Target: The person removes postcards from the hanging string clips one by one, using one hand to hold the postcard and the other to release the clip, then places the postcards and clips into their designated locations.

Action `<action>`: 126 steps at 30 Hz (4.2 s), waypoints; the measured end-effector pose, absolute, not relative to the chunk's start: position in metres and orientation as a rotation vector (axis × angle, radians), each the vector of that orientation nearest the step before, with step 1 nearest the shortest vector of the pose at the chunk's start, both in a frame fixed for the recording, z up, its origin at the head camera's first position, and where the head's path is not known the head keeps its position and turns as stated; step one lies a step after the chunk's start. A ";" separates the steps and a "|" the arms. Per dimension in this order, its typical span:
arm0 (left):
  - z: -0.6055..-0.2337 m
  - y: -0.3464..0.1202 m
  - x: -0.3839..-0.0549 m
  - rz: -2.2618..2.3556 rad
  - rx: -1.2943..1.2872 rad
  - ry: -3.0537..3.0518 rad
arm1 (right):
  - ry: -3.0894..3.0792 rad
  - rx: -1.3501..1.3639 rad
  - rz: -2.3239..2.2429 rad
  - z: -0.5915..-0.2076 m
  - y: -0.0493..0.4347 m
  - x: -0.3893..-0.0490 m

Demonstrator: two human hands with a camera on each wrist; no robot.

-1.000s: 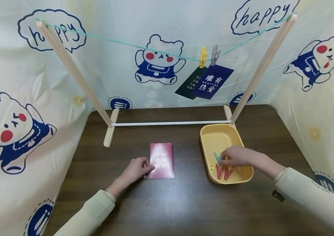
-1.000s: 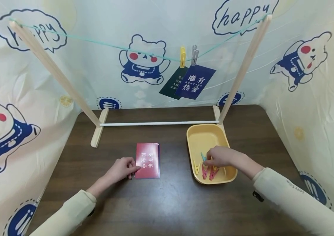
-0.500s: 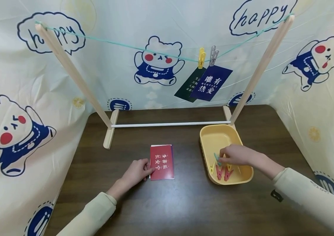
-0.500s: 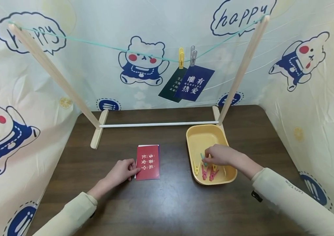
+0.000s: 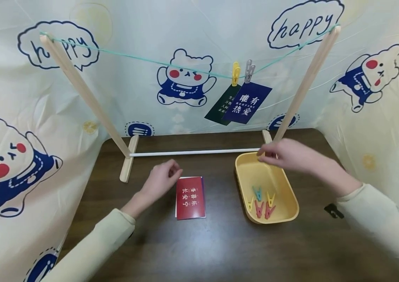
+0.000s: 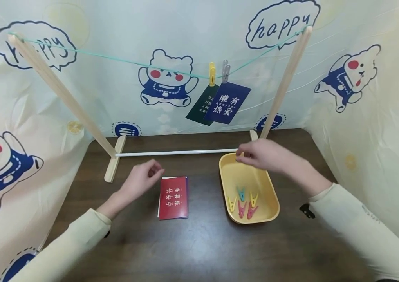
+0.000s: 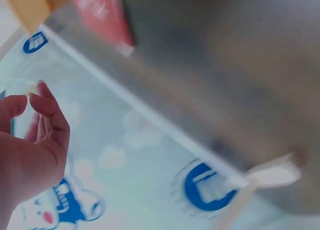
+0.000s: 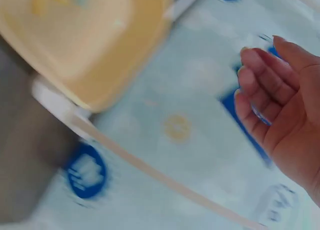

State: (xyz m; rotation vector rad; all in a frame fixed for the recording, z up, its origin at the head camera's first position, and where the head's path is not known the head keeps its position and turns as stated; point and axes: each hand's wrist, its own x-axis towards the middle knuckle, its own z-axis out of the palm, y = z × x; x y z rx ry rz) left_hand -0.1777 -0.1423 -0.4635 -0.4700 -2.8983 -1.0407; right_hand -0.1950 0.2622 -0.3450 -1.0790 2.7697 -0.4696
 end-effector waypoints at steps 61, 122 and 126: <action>-0.363 -0.049 -0.286 -1.394 -0.612 -2.542 | 3.109 -1.071 -0.600 -0.192 0.189 -0.308; -0.510 -0.154 -0.155 -1.837 -0.083 -2.958 | 2.926 -1.157 -0.765 -0.386 0.265 -0.207; -0.521 -0.153 -0.148 -1.870 -0.026 -2.983 | 2.863 -1.025 -0.726 -0.410 0.267 -0.197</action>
